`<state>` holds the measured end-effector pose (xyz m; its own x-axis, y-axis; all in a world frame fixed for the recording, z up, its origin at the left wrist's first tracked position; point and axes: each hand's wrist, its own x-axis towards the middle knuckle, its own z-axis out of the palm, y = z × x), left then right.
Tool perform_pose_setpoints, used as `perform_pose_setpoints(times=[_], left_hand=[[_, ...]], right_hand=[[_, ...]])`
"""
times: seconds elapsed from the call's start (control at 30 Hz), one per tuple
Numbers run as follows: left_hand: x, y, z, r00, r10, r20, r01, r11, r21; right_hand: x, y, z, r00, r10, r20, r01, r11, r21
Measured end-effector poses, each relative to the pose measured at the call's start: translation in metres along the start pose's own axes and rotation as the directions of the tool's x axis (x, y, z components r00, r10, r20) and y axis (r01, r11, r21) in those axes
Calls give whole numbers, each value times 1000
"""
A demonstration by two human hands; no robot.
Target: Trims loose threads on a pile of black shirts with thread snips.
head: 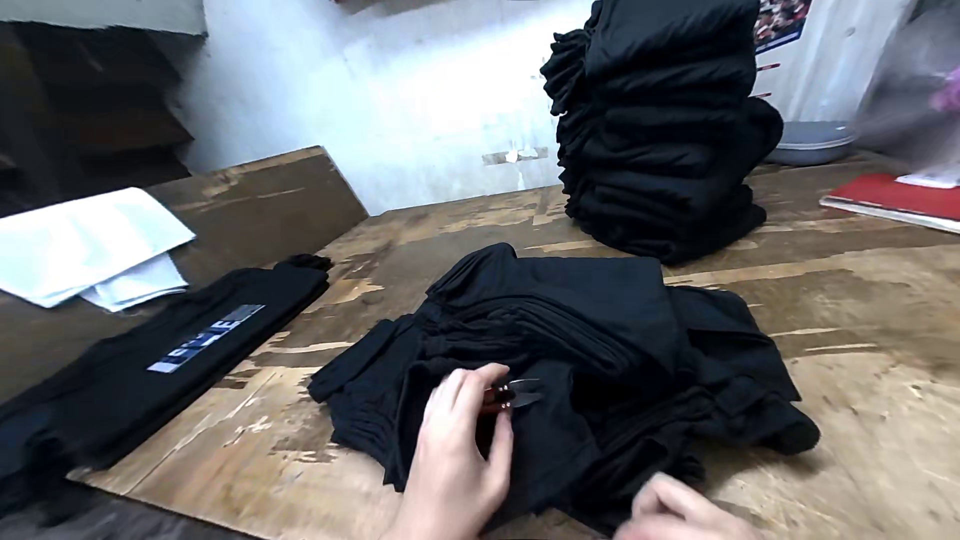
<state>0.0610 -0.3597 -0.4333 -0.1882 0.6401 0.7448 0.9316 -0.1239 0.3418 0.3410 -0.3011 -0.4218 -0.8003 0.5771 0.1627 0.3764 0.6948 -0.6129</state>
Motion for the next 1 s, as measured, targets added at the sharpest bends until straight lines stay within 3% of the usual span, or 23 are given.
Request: perform_pose_setpoints(times=[0.1,0.23,0.3,0.43,0.6,0.73,1.0], left_hand=[[-8,24,-8,997,-79,27,81,994,-68],[-11,25,0,989,-143,-30,140,985,-101],[-16,12,13,987,-139,-75,132,987,-97],[-33,0,9,997,-70,-15,67,983,-170],[-46,12,-2,999,-27,48,36,976,-216],[-36,29,-9,997,61,49,-52,985,-166],[-27,43,6,948,316,-29,-310,942,128]], right_hand=[[23,-17,21,894,-81,-440,54,996,-74],[64,-6,51,780,-323,-535,154,929,-337],[70,4,60,728,-368,-579,224,925,-307],[44,6,40,772,-241,-588,343,937,66],[27,14,22,822,-30,-569,327,843,427],[32,14,24,819,67,-571,310,785,536],[36,16,30,830,77,-552,326,737,593]])
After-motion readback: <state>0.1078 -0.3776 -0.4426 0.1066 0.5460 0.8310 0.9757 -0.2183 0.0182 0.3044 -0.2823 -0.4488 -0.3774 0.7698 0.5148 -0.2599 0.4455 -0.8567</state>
